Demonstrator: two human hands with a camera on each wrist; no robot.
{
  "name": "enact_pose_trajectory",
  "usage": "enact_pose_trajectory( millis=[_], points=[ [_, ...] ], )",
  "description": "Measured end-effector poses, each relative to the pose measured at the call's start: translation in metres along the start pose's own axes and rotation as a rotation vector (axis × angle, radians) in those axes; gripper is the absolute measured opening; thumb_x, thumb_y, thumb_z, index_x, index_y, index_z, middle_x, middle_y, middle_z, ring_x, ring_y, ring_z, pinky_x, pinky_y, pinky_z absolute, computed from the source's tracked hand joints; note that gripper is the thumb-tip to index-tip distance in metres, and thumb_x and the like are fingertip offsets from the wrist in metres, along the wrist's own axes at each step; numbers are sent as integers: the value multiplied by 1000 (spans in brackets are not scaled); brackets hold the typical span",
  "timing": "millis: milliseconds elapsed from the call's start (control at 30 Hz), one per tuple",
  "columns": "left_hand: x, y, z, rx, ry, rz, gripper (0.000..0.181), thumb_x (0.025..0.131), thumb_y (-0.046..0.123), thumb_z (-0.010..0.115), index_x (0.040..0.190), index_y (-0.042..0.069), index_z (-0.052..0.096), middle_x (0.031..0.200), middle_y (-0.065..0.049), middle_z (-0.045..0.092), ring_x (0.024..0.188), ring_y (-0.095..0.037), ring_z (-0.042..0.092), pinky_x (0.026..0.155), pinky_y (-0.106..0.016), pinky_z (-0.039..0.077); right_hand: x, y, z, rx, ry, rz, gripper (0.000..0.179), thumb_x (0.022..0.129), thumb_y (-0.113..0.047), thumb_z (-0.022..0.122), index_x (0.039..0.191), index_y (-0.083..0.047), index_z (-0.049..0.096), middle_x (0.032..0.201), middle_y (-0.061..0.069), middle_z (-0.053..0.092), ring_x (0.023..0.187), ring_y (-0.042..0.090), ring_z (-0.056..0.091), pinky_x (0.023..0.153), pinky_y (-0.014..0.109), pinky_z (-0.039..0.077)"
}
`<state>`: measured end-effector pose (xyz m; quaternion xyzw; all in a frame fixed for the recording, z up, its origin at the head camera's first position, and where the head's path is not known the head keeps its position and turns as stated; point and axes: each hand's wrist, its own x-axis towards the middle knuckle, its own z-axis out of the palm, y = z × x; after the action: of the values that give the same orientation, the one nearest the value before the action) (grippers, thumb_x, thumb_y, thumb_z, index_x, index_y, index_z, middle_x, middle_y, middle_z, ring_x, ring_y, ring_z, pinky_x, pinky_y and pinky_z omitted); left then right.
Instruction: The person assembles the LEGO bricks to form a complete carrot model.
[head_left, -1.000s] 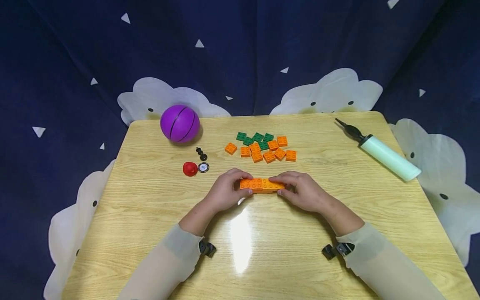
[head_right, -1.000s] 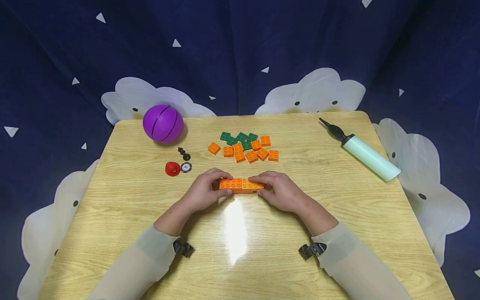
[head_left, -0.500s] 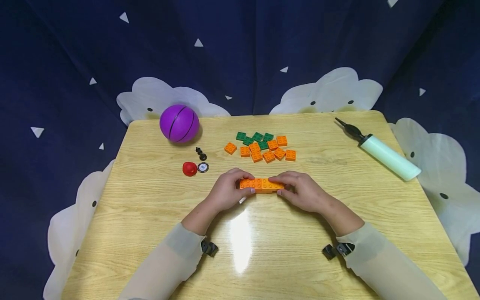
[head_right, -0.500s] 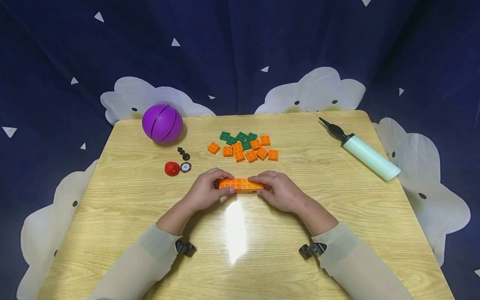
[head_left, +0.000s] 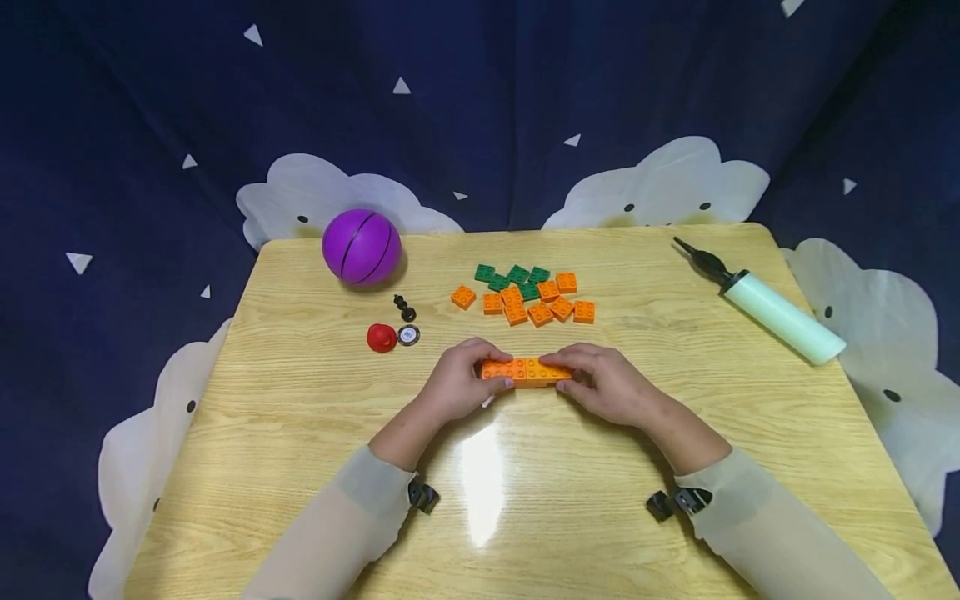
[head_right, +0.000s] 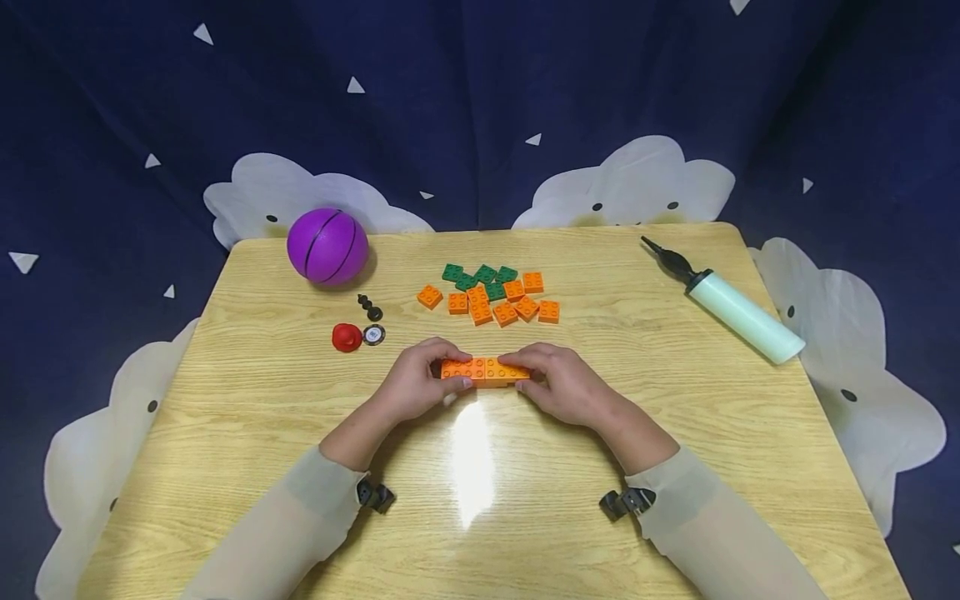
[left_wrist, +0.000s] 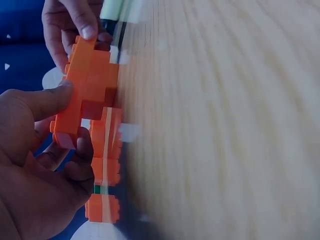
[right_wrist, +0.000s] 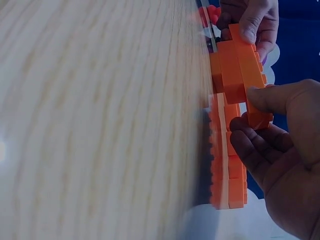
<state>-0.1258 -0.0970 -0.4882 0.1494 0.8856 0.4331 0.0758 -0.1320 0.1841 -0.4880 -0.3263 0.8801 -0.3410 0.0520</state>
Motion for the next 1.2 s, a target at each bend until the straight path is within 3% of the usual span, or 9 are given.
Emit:
enact_pose_trajectory(
  millis=[233, 433, 633, 933, 1200],
  points=[
    [0, 0, 1, 1, -1, -18, 30, 86, 26, 88, 114, 21, 78, 110, 9, 70, 108, -13, 62, 95, -36, 49, 0, 4, -1, 15, -17, 7, 43, 97, -24, 76, 139, -25, 67, 133, -2, 68, 125, 22, 63, 105, 47, 51],
    [0, 1, 1, -7, -11, -30, 29, 87, 26, 87, 114, 21, 77, 111, 10, 70, 100, -13, 60, 87, -35, 48, 3, 6, -5, 11, -9, 24, 41, 101, -32, 70, 140, -19, 67, 134, 3, 68, 122, 25, 64, 102, 49, 52],
    [0, 0, 1, -11, -10, -34, 30, 87, 26, 87, 114, 21, 77, 111, 10, 70, 100, -12, 60, 87, -34, 48, 8, 9, -9, 18, 4, 45, 42, 103, -31, 67, 141, -13, 65, 130, 5, 70, 109, 21, 66, 93, 46, 55],
    [0, 1, 1, -12, -12, -30, 30, 87, 26, 86, 115, 20, 77, 112, 9, 70, 94, -13, 59, 84, -34, 48, 14, 20, -12, 50, 12, 122, 44, 105, -35, 63, 143, -12, 62, 126, 5, 71, 109, 20, 68, 93, 45, 56],
    [-1, 2, 0, -22, -14, -37, 30, 86, 25, 87, 115, 20, 77, 112, 9, 70, 88, -16, 56, 79, -34, 47, 21, 34, -15, 8, 96, 139, 39, 104, -26, 66, 138, -7, 65, 113, 6, 72, 97, 19, 67, 82, 40, 56]
  ],
)
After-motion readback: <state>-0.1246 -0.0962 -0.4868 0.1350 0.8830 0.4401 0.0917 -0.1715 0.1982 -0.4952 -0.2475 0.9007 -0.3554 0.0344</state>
